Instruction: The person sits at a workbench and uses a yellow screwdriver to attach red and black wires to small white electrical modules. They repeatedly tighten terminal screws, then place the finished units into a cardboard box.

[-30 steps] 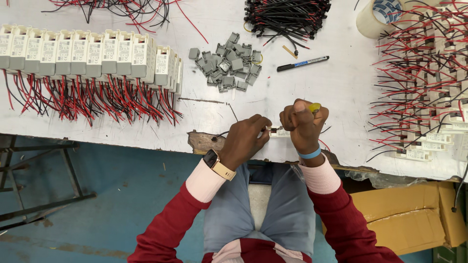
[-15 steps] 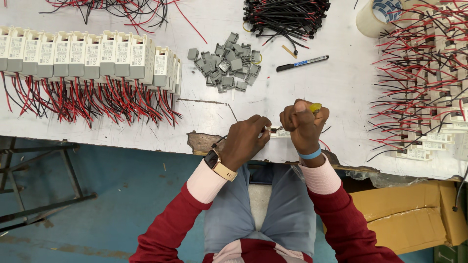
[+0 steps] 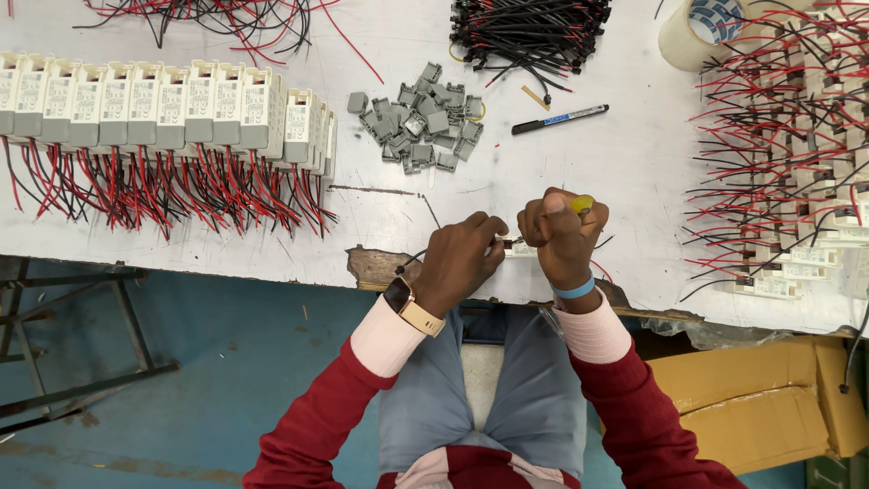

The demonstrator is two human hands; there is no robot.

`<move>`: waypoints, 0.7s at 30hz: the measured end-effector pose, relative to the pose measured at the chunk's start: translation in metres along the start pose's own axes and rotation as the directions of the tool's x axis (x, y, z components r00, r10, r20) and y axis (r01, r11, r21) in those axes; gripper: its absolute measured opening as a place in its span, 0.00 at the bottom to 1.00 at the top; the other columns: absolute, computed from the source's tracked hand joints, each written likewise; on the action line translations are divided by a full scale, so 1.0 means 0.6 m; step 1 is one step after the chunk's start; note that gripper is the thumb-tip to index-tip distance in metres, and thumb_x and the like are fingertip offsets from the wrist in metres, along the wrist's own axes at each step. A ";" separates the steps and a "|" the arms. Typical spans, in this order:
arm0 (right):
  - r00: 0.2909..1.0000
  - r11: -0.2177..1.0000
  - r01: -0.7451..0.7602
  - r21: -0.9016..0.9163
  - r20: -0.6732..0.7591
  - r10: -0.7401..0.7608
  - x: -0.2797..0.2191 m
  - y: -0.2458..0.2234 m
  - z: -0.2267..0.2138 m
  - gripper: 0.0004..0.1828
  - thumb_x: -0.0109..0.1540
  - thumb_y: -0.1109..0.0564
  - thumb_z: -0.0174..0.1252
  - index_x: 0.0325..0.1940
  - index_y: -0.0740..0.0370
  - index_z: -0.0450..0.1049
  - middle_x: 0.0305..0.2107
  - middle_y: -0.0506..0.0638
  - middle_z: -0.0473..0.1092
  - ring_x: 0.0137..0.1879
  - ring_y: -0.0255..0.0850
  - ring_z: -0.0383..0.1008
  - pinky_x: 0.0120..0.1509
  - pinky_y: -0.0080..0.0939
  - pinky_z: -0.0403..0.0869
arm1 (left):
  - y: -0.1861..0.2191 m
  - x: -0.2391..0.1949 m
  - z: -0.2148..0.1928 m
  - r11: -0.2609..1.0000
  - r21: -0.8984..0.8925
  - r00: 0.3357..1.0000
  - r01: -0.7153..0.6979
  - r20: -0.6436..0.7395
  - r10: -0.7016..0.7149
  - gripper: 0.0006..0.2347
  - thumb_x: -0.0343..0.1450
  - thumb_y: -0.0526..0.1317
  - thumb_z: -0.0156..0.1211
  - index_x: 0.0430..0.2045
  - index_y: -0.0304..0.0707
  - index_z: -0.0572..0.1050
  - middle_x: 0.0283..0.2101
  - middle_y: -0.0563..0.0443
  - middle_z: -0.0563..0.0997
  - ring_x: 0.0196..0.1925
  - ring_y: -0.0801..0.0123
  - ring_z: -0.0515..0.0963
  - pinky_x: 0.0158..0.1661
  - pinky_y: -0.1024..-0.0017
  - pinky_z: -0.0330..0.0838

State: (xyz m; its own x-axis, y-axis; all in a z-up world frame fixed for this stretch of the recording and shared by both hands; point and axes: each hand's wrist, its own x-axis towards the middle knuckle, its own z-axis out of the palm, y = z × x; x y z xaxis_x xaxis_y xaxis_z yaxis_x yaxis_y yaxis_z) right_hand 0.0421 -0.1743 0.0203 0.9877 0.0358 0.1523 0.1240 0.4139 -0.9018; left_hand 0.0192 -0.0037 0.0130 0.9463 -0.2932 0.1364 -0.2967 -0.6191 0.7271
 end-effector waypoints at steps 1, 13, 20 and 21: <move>1.000 1.000 0.001 0.003 -0.002 -0.001 0.001 -0.001 0.000 0.32 0.69 0.48 0.59 0.17 0.55 0.50 0.13 0.42 0.49 0.19 0.31 0.46 0.24 0.35 0.48 | 0.000 0.001 0.001 1.000 -0.013 1.000 0.018 0.017 -0.018 0.05 0.68 0.36 0.63 0.35 0.38 0.80 0.32 0.46 0.82 0.26 0.55 0.81 0.30 0.60 0.74; 1.000 1.000 -0.005 0.006 0.001 0.005 0.002 -0.001 0.002 0.33 0.69 0.47 0.58 0.17 0.55 0.50 0.12 0.43 0.50 0.19 0.31 0.46 0.24 0.35 0.48 | -0.004 -0.005 0.005 0.967 -0.238 0.994 0.095 -0.024 -0.104 0.07 0.66 0.35 0.66 0.36 0.40 0.80 0.35 0.50 0.85 0.36 0.59 0.86 0.37 0.66 0.78; 0.999 1.000 0.021 0.020 0.036 -0.022 0.002 0.005 -0.003 0.32 0.70 0.49 0.57 0.17 0.55 0.50 0.12 0.43 0.50 0.19 0.31 0.46 0.24 0.35 0.48 | -0.009 -0.002 0.008 0.963 -0.264 0.999 0.050 0.015 -0.048 0.07 0.66 0.31 0.63 0.36 0.35 0.78 0.34 0.45 0.83 0.34 0.55 0.84 0.36 0.64 0.77; 0.999 1.000 0.027 0.002 0.037 -0.027 0.002 0.008 -0.004 0.32 0.70 0.50 0.57 0.17 0.56 0.50 0.13 0.44 0.51 0.19 0.31 0.47 0.24 0.35 0.48 | -0.012 -0.002 0.014 0.966 -0.255 0.999 0.044 0.011 -0.042 0.07 0.66 0.30 0.63 0.36 0.35 0.78 0.34 0.44 0.83 0.34 0.54 0.84 0.37 0.64 0.77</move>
State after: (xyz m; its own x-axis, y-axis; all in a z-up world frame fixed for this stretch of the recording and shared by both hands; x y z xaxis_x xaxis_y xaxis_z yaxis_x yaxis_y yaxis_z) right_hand 0.0439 -0.1747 0.0154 0.9798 0.0585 0.1914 0.1502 0.4167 -0.8965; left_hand 0.0192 -0.0050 0.0018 0.9565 -0.2746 0.0982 -0.2124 -0.4254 0.8797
